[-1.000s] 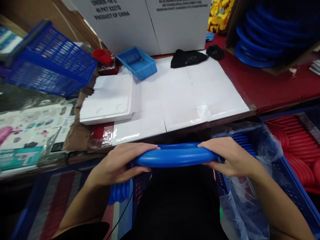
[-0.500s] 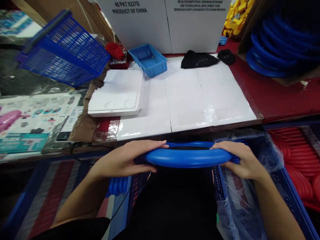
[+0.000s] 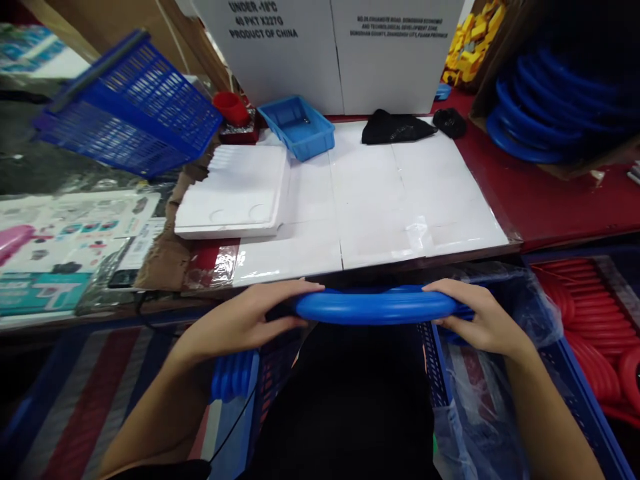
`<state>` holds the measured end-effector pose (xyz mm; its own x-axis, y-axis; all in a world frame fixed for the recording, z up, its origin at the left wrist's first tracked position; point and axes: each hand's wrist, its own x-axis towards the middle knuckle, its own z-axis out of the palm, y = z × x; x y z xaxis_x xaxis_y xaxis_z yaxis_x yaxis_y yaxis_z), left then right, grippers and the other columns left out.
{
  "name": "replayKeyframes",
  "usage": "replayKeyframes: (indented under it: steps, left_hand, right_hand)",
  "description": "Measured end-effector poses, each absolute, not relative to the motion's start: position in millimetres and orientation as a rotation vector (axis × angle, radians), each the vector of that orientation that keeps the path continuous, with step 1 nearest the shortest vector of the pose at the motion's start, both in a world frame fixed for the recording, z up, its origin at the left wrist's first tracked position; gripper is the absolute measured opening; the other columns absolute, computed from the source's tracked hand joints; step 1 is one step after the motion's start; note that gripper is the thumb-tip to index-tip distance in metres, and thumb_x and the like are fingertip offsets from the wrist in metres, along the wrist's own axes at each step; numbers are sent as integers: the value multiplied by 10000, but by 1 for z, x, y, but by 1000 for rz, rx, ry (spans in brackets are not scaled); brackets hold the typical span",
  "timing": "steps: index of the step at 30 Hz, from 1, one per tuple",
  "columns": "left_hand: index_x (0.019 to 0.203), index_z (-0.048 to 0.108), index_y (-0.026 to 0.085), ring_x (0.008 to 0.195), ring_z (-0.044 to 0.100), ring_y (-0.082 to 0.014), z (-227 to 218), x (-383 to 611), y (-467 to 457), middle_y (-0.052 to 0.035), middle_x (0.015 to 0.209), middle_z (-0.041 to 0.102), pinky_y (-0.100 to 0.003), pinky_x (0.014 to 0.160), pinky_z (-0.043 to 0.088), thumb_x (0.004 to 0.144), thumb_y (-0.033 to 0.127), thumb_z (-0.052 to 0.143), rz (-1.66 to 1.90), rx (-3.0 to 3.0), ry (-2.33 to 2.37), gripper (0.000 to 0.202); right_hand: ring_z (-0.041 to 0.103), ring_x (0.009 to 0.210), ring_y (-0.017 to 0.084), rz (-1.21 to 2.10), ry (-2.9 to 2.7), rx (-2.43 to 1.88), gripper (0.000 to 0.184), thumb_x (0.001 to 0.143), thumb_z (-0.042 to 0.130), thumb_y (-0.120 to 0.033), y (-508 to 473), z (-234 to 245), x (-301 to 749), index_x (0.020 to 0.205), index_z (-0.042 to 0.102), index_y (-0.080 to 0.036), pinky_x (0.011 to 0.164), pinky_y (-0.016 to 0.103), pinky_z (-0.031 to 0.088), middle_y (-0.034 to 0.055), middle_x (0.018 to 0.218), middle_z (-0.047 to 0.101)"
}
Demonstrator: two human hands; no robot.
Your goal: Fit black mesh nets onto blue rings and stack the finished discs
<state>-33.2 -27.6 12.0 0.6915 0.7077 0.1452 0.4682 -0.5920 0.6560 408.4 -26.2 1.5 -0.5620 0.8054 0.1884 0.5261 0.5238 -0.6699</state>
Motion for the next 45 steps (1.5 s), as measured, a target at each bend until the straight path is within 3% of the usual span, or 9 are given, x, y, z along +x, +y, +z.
replayKeyframes:
  steps: [4, 9, 12, 16, 20, 25, 32, 40, 45]
  left_hand:
    - [1674, 403, 273, 1306, 709, -300, 23, 10, -27, -126, 1479, 689, -426, 1127, 573, 1009, 411, 749, 412, 2321, 738, 762]
    - [1524, 577, 255, 1238, 724, -258, 8, 22, -22, -112, 1368, 735, -402, 1116, 568, 1053, 216, 620, 502, 2224, 710, 475]
    - [1438, 644, 272, 1292, 701, -271, -19, -16, -14, -111, 1337, 746, -421, 1136, 562, 1015, 173, 660, 682, 2082, 710, 435]
    - [1293, 674, 223, 1165, 753, -301, -47, -58, -10, -136, 1184, 783, -533, 1137, 561, 965, 205, 738, 863, 1859, 610, 334]
    - [1339, 650, 213, 1164, 744, -273, -35, -46, -15, -135, 1254, 754, -397, 1027, 607, 977, 230, 742, 696, 1949, 760, 373]
    - [1502, 576, 220, 1117, 748, -256, -2, 3, -15, -119, 1272, 755, -358, 1001, 591, 983, 387, 788, 574, 2292, 747, 585]
    - [1616, 465, 236, 1109, 745, -245, -3, 23, -15, -129, 1274, 745, -354, 974, 595, 1025, 372, 733, 703, 2380, 658, 663]
    - [1542, 560, 191, 1006, 720, -246, -23, 16, -9, -156, 1177, 744, -368, 863, 606, 1037, 336, 695, 818, 2402, 540, 542]
    - [1482, 640, 199, 993, 749, -252, -36, -4, -8, -151, 1121, 770, -371, 869, 625, 990, 351, 757, 986, 2223, 496, 528]
  right_hand:
    - [772, 1166, 302, 623, -2548, -971, 487, 1013, 696, -294, -36, 31, 355, 1490, 602, -279, 1032, 446, 629, 97, 1319, 782]
    - [760, 1104, 330, 458, -2622, -981, 671, 986, 753, -413, -42, 42, 338, 1590, 504, -262, 973, 488, 628, 137, 1305, 770]
    - [726, 1212, 331, 615, -2555, -1049, 785, 930, 795, -342, -40, 35, 367, 1628, 439, -307, 1039, 493, 602, 118, 1376, 742]
    - [728, 1208, 298, 754, -2401, -1069, 607, 910, 742, -193, -36, 14, 395, 1479, 564, -304, 1057, 458, 589, 86, 1299, 760]
    - [762, 1112, 269, 777, -2273, -1059, 483, 861, 721, -144, -35, -1, 382, 1317, 639, -278, 970, 381, 619, 66, 1220, 768]
    - [782, 1069, 273, 717, -2386, -1060, 522, 850, 712, -140, -36, 8, 361, 1349, 624, -265, 926, 366, 632, 74, 1202, 778]
    - [785, 1099, 306, 449, -2496, -1053, 536, 963, 703, -218, -53, 21, 356, 1481, 561, -227, 932, 427, 654, 137, 1244, 780]
    - [770, 1069, 292, 378, -2413, -889, 626, 968, 772, -340, -49, 11, 359, 1524, 536, -177, 904, 418, 654, 153, 1201, 774]
    - [783, 945, 265, 354, -2309, -806, 536, 951, 739, -347, -46, 0, 373, 1444, 610, -182, 834, 380, 645, 114, 1064, 785]
